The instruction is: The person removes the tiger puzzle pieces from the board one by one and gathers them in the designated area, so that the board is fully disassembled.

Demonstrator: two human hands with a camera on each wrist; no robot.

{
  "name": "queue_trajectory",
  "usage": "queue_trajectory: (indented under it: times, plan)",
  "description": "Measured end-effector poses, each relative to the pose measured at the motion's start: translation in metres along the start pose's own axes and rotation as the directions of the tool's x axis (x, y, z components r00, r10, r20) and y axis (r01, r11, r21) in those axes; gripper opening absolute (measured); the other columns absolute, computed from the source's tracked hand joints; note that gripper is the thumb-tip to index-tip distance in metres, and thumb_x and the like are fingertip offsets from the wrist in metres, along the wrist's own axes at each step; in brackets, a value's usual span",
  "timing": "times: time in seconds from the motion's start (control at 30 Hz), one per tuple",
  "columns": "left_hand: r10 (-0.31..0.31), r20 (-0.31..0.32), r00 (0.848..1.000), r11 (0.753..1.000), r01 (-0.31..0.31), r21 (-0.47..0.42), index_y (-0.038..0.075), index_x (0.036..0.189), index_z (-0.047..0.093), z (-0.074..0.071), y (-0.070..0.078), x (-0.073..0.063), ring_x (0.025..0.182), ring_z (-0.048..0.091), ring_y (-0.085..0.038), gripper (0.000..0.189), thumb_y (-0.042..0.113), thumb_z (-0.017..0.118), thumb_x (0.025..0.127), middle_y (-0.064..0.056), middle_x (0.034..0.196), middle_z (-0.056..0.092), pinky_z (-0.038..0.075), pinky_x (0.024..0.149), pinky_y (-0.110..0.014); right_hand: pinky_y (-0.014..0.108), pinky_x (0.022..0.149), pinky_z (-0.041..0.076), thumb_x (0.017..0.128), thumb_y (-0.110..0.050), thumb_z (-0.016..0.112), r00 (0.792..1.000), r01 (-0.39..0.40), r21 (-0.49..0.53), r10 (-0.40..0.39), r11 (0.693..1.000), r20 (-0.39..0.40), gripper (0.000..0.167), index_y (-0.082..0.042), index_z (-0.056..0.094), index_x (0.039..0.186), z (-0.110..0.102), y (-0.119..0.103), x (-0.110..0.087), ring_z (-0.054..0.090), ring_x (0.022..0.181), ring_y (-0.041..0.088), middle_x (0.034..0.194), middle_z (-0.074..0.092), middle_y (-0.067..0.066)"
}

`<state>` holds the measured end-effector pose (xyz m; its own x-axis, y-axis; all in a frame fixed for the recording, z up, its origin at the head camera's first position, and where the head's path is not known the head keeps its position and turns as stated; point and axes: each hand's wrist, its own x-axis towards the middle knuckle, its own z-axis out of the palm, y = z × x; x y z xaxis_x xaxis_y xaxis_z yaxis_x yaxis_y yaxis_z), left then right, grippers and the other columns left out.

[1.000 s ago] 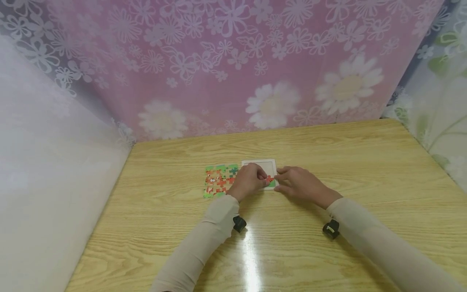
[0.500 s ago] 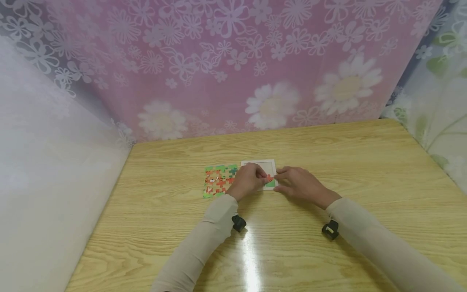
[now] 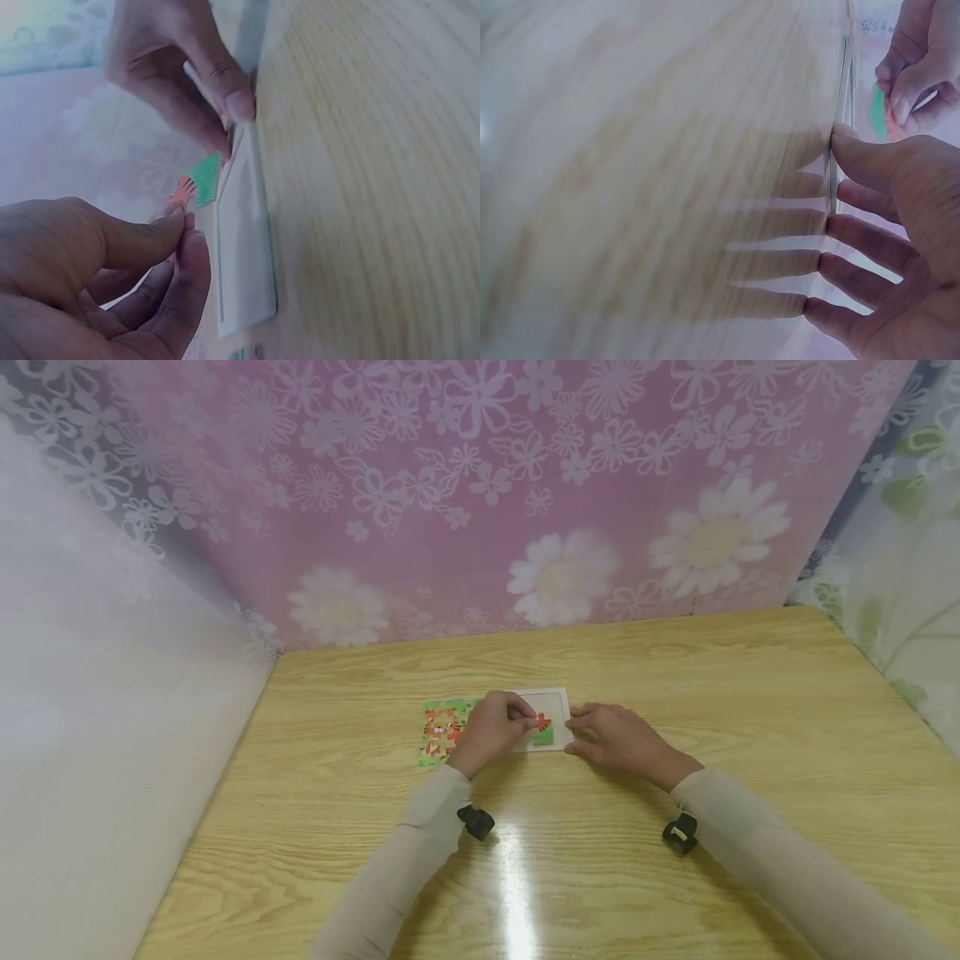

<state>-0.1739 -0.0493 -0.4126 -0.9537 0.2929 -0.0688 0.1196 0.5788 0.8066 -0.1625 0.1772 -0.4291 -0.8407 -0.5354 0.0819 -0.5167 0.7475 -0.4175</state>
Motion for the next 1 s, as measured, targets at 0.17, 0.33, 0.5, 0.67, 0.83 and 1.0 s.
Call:
queue_trajectory:
  times: [0.17, 0.33, 0.5, 0.67, 0.83, 1.0]
  plan:
    - [0.006, -0.031, 1.0, 0.999, -0.005, 0.033, 0.009, 0.094, 0.075, -0.019, -0.006, -0.011, 0.077, 0.064, -0.014, 0.005, 0.014, 0.074, 0.095, -0.002, 0.088, 0.07, 0.054, 0.069, -0.033, 0.059, 0.099, 0.047, 0.092, -0.024, 0.078, 1.0, -0.007, -0.001, 0.007, 1.0, -0.002, 0.037, 0.003, 0.074, 0.116, 0.0, 0.0, 0.0, 0.06, 0.122, 0.043, 0.13, 0.064, 0.024]
    - [-0.002, -0.038, 0.999, 0.999, 0.004, 0.052, 0.009, 0.095, 0.075, -0.035, -0.017, -0.023, 0.075, 0.064, -0.016, 0.004, 0.012, 0.073, 0.095, -0.003, 0.087, 0.07, 0.053, 0.067, -0.033, 0.06, 0.1, 0.046, 0.092, -0.024, 0.077, 1.0, -0.01, 0.001, 0.01, 1.0, 0.006, 0.037, 0.002, 0.073, 0.118, 0.0, 0.0, -0.002, 0.058, 0.124, 0.044, 0.132, 0.063, 0.024]
    - [-0.026, -0.029, 0.999, 0.998, 0.028, 0.057, 0.007, 0.095, 0.074, -0.046, -0.03, -0.034, 0.07, 0.067, -0.021, 0.004, 0.01, 0.072, 0.095, -0.004, 0.084, 0.071, 0.052, 0.06, -0.031, 0.06, 0.101, 0.046, 0.093, -0.023, 0.076, 1.0, -0.006, 0.009, 0.006, 1.0, 0.002, 0.038, 0.002, 0.073, 0.12, 0.001, 0.001, -0.002, 0.058, 0.125, 0.043, 0.133, 0.062, 0.024]
    - [-0.042, -0.023, 0.999, 0.995, 0.044, 0.091, 0.007, 0.093, 0.075, -0.051, -0.036, -0.04, 0.071, 0.066, -0.019, 0.005, 0.011, 0.073, 0.095, -0.002, 0.08, 0.071, 0.052, 0.061, -0.031, 0.06, 0.101, 0.045, 0.093, -0.023, 0.076, 1.0, -0.011, 0.017, 0.011, 1.0, -0.003, 0.038, 0.002, 0.072, 0.121, 0.002, 0.0, -0.003, 0.057, 0.126, 0.043, 0.134, 0.062, 0.023]
    - [-0.055, -0.023, 0.998, 0.989, 0.058, 0.137, 0.007, 0.092, 0.076, -0.052, -0.04, -0.041, 0.072, 0.064, -0.015, 0.005, 0.012, 0.075, 0.093, 0.001, 0.081, 0.07, 0.052, 0.062, -0.031, 0.06, 0.102, 0.044, 0.093, -0.023, 0.076, 1.0, -0.007, 0.011, 0.008, 1.0, -0.01, 0.039, 0.003, 0.072, 0.122, 0.002, 0.0, -0.004, 0.056, 0.126, 0.043, 0.134, 0.062, 0.023]
    - [-0.05, -0.039, 0.998, 0.982, 0.056, 0.178, 0.008, 0.09, 0.078, -0.05, -0.04, -0.041, 0.074, 0.064, -0.013, 0.004, 0.011, 0.078, 0.09, 0.002, 0.083, 0.071, 0.053, 0.066, -0.032, 0.06, 0.101, 0.045, 0.093, -0.023, 0.076, 1.0, 0.0, 0.003, 0.0, 1.0, -0.015, 0.039, 0.003, 0.072, 0.121, 0.002, 0.0, -0.004, 0.057, 0.126, 0.044, 0.133, 0.062, 0.024]
